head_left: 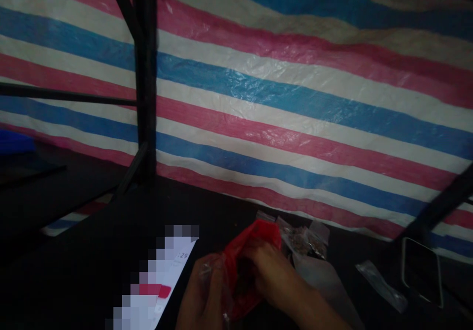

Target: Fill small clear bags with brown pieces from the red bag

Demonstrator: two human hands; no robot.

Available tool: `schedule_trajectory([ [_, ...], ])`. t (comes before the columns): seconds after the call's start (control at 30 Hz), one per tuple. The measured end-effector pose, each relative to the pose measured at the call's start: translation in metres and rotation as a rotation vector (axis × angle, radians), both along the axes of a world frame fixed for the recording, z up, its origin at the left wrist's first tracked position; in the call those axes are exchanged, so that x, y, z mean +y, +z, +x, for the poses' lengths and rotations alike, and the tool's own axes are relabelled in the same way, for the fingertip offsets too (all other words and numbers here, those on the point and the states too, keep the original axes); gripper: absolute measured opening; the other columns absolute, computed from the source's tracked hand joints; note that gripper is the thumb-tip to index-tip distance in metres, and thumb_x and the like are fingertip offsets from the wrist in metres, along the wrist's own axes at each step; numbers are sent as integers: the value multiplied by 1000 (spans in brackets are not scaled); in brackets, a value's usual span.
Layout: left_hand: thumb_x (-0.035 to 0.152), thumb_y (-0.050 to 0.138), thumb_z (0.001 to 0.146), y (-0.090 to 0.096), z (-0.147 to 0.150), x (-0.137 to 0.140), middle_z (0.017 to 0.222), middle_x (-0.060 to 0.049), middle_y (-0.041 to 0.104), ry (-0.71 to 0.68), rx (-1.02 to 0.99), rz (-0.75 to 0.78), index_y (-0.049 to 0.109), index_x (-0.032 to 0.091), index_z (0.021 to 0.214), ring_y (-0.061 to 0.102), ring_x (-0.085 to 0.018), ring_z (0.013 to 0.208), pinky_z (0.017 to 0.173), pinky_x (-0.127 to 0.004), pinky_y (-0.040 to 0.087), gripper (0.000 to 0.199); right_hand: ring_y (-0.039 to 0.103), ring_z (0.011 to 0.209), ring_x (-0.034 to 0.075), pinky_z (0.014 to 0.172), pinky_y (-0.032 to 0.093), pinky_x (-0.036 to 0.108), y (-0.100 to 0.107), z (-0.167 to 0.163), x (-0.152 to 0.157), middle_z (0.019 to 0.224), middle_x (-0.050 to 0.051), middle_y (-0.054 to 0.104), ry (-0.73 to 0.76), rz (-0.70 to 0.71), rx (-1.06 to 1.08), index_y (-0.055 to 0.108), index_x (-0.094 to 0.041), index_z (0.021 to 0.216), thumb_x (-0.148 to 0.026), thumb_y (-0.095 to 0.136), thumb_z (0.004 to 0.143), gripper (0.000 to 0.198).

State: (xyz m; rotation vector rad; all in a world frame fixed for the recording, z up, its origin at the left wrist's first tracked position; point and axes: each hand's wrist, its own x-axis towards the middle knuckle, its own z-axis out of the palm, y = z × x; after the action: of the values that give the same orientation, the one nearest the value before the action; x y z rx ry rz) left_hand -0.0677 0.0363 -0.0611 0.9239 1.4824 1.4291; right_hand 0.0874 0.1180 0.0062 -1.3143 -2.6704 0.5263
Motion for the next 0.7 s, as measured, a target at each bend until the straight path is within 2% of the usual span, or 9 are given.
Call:
schedule_trajectory([
  [0.1,73,52,93,-1,-5,6,120,-10,77,34,-42,-51,67,20,118,74,-30,112,97,-39,61,61,66,130,22,111,45,30,-5,-1,-2,135,8,76,41,-6,108,79,-22,125,4,54,73,63],
  [0.17,73,54,92,1,-7,9,113,-8,78,92,-121,-61,69,20,114,75,-31,108,93,-41,63,59,69,126,23,108,47,29,-8,-2,-3,129,7,79,11,-40,164,81,-23,120,3,56,72,60],
  [0.27,71,59,90,5,-8,12,105,-4,79,98,-268,-29,69,21,111,77,-29,99,85,-39,64,55,77,109,23,93,55,27,-13,-2,-2,112,4,84,-68,-207,346,84,-25,110,3,58,69,56],
  [0.33,71,59,90,9,-8,13,104,-3,79,96,-283,-46,69,22,112,76,-29,101,85,-39,63,55,79,100,23,86,56,28,-19,-2,-1,104,2,85,-133,-343,503,85,-25,107,2,61,67,53],
  [0.4,69,59,90,13,-9,13,107,-5,79,129,-208,-49,70,22,113,75,-30,108,89,-39,62,54,79,95,24,85,56,30,-24,0,2,98,2,85,-198,-424,607,84,-23,105,-1,66,65,50],
  [0.5,69,57,91,16,-13,13,118,-6,77,174,-46,38,70,25,117,72,-31,115,99,-41,60,53,78,90,24,84,57,33,-28,6,7,93,2,84,-224,-485,684,82,-20,101,-9,69,65,40],
  [0.57,72,57,91,15,-16,13,123,-7,75,199,95,126,68,27,121,71,-32,117,103,-46,58,56,77,89,23,85,57,33,-26,12,9,93,3,83,-195,-527,734,81,-19,96,-14,70,65,33],
  [0.7,81,56,88,10,-13,10,129,-15,71,376,494,376,70,25,115,63,-39,126,112,-60,49,64,76,94,22,90,56,33,-15,23,8,94,2,82,-154,-548,802,79,-19,92,-20,73,66,27],
])
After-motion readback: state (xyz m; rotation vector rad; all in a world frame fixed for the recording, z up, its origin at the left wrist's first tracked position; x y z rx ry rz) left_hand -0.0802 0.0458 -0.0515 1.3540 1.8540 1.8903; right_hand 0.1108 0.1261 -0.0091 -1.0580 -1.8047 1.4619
